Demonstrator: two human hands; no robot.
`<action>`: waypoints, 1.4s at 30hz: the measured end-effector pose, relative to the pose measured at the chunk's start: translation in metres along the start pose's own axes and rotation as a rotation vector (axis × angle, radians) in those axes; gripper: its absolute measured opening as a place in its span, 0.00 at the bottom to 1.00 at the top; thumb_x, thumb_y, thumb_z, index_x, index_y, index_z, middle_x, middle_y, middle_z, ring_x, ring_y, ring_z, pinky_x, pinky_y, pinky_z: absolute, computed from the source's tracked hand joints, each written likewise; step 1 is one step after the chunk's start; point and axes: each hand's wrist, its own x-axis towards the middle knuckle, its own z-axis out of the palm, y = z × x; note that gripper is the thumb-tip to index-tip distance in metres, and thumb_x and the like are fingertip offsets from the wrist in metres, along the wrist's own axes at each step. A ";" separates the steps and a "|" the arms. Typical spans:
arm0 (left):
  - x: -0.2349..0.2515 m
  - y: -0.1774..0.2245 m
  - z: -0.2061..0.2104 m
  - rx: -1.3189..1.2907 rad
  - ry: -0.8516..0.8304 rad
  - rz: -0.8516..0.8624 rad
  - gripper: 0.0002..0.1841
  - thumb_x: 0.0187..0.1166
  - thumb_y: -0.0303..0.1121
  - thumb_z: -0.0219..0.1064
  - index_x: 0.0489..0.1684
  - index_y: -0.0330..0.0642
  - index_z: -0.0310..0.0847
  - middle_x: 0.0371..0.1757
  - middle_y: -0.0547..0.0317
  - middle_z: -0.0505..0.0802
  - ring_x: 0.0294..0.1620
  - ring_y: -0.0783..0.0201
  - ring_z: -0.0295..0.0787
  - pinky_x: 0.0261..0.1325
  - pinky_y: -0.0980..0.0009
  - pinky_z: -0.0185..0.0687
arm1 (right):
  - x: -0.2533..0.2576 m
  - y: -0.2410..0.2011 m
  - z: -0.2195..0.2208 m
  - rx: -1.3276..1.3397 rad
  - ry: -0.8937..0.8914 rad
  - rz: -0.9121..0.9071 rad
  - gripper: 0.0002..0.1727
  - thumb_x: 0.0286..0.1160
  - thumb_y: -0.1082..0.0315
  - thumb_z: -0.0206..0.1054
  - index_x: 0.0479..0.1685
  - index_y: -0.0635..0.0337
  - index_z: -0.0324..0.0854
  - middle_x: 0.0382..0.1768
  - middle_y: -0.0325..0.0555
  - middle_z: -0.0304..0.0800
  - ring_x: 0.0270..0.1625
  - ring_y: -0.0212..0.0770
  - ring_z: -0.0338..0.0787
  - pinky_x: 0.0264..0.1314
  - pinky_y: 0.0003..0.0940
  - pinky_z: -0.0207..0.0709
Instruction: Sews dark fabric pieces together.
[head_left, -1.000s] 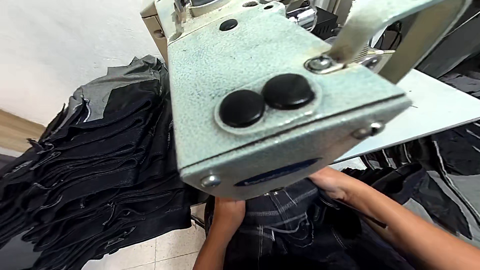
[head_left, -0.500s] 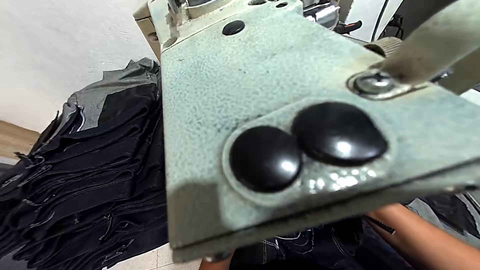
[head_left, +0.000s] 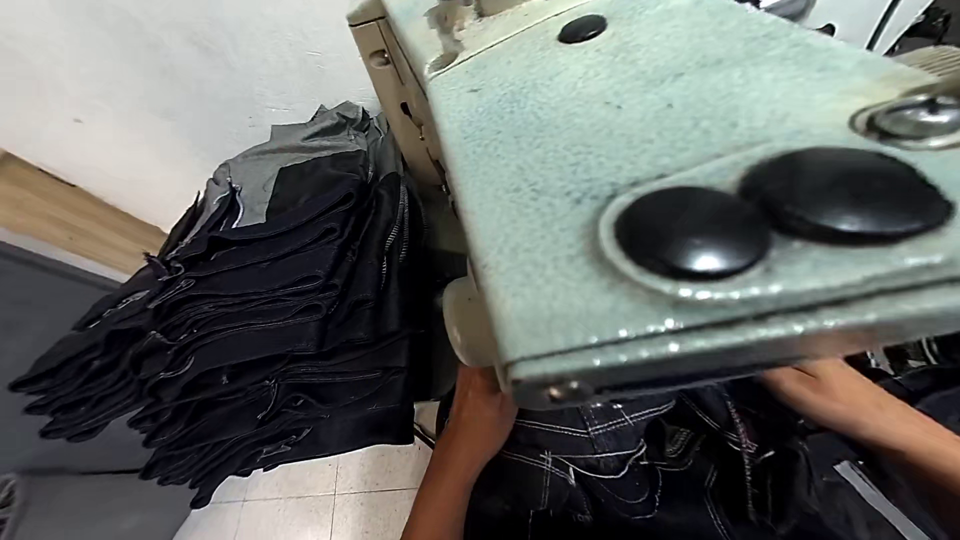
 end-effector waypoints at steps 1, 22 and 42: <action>-0.001 -0.002 -0.002 0.051 0.047 0.031 0.07 0.73 0.24 0.67 0.36 0.31 0.92 0.42 0.41 0.95 0.50 0.50 0.94 0.60 0.55 0.86 | -0.008 0.018 -0.007 -0.092 0.029 -0.029 0.21 0.73 0.71 0.57 0.60 0.78 0.78 0.47 0.62 0.91 0.47 0.55 0.92 0.53 0.59 0.82; -0.099 0.035 0.061 -0.385 0.070 -0.247 0.44 0.84 0.43 0.61 0.82 0.07 0.45 0.78 0.17 0.72 0.80 0.50 0.77 0.82 0.62 0.73 | -0.057 0.042 0.034 0.309 0.188 0.481 0.23 0.87 0.50 0.52 0.52 0.58 0.86 0.42 0.39 0.90 0.47 0.29 0.89 0.56 0.37 0.82; 0.004 0.029 0.005 -0.397 -0.051 -0.697 0.06 0.85 0.27 0.63 0.44 0.31 0.82 0.14 0.63 0.81 0.10 0.75 0.73 0.18 0.78 0.73 | 0.078 0.039 -0.019 -0.004 0.051 0.056 0.14 0.87 0.65 0.60 0.32 0.63 0.81 0.23 0.41 0.78 0.27 0.34 0.78 0.35 0.43 0.72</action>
